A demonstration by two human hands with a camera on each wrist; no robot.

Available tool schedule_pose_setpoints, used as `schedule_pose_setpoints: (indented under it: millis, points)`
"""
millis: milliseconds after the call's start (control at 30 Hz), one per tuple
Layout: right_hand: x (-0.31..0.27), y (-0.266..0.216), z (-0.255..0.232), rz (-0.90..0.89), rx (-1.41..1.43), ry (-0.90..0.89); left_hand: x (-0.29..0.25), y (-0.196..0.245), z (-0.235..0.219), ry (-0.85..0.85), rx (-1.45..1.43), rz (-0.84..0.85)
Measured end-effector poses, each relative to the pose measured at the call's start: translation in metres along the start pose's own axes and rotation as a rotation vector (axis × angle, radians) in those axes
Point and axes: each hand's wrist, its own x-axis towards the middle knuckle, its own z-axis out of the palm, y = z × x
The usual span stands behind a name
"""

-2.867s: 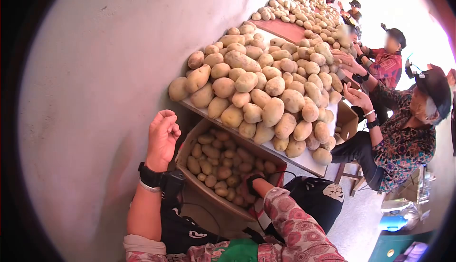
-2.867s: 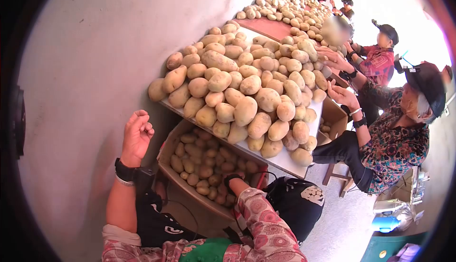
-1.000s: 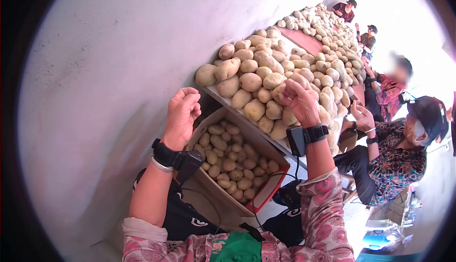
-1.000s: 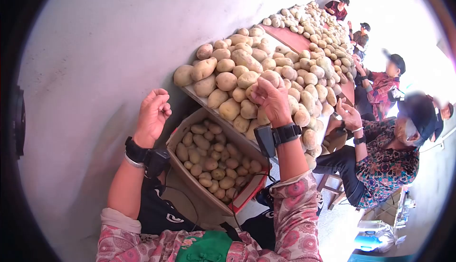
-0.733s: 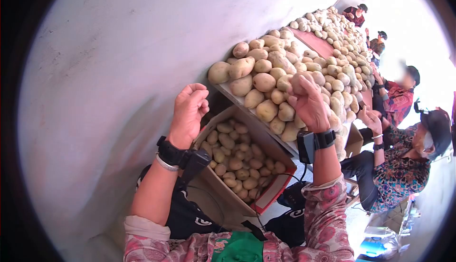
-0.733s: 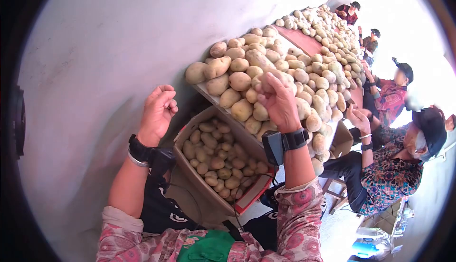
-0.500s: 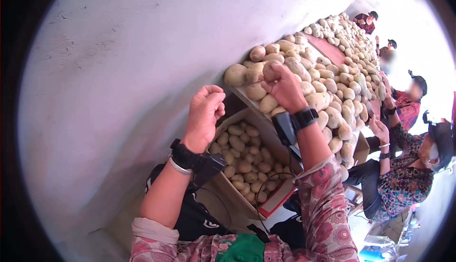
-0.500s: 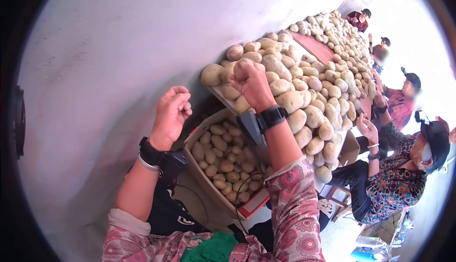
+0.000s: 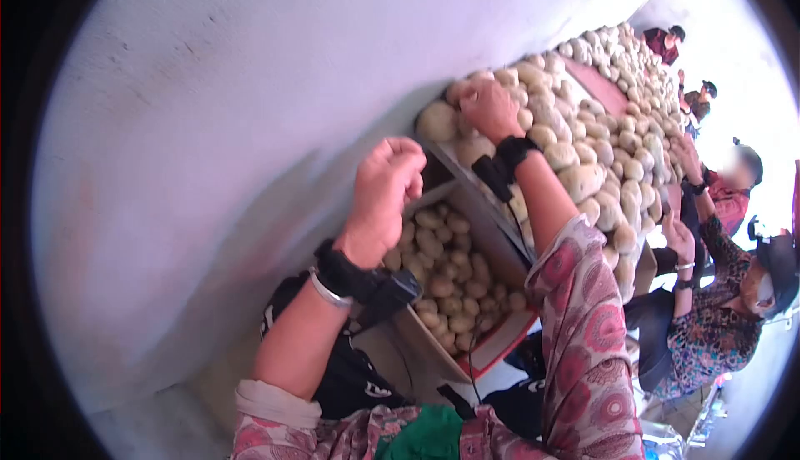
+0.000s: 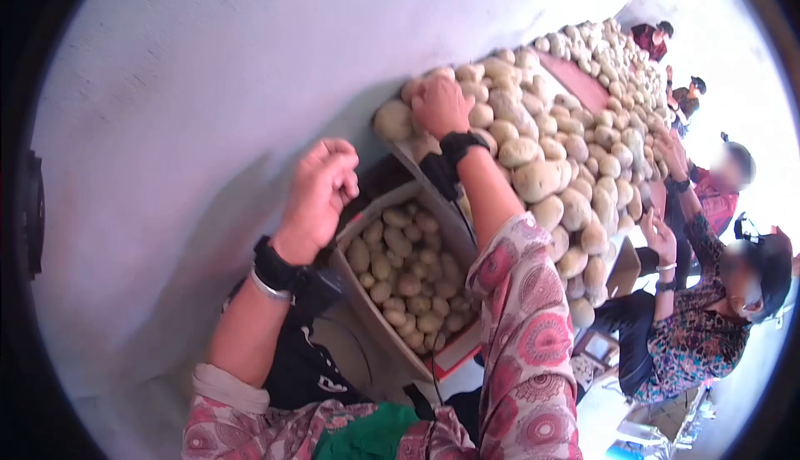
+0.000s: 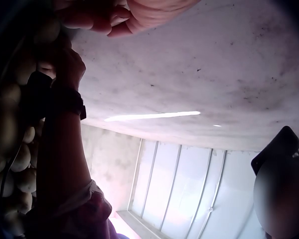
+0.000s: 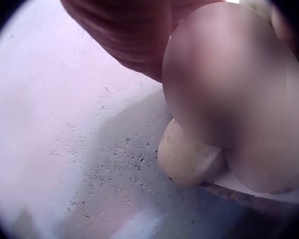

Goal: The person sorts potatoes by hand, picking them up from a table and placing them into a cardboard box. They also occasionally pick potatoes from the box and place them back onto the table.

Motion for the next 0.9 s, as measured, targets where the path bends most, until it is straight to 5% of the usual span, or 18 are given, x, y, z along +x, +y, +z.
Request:
schedule_pose_setpoints:
  millis: [100, 167, 267, 333, 367, 433, 467, 533, 600, 667, 800, 900]
  points:
    - [-0.028, -0.007, -0.022, -0.064, 0.145, 0.08, -0.003, -0.001, -0.009, -0.002, 0.04, 0.03]
    - [-0.045, 0.001, -0.028, -0.315, 0.379, 0.18, -0.004, -0.001, -0.011, -0.01, -0.002, 0.044]
    - [-0.118, -0.026, -0.072, -0.088, 0.603, -0.131, -0.002, -0.001, -0.011, 0.03, -0.01, 0.006]
    - [-0.159, -0.006, -0.057, -0.065, 0.843, -0.334, 0.002, 0.0, -0.013, 0.027, -0.008, 0.001]
    - [-0.184, 0.001, -0.05, 0.081, 0.978, -0.483, 0.002, -0.001, -0.014, 0.025, -0.011, -0.002]
    - [-0.228, 0.036, -0.014, 0.158, 0.901, -0.678, 0.001, -0.002, -0.013, 0.045, -0.02, -0.011]
    - [-0.249, 0.056, 0.008, 0.339, 0.938, -0.741, 0.002, -0.002, -0.014, 0.025, -0.029, -0.003]
    - [-0.289, 0.101, 0.053, 0.451, 0.643, -0.757, 0.014, -0.004, -0.028, -0.009, -0.085, -0.029]
    - [-0.322, 0.143, 0.095, 0.255, 0.342, -0.816, 0.008, -0.006, -0.018, 0.015, -0.05, -0.018]
    - [-0.347, 0.162, 0.135, 0.297, 0.257, -0.765, 0.005, -0.005, -0.014, 0.046, -0.005, 0.003]
    - [-0.356, 0.142, 0.17, 0.491, 0.143, -0.652, 0.003, -0.011, -0.008, 0.042, 0.001, -0.011]
    - [-0.352, 0.121, 0.193, 0.403, 0.127, -0.499, 0.007, -0.007, -0.003, 0.051, 0.019, 0.006]
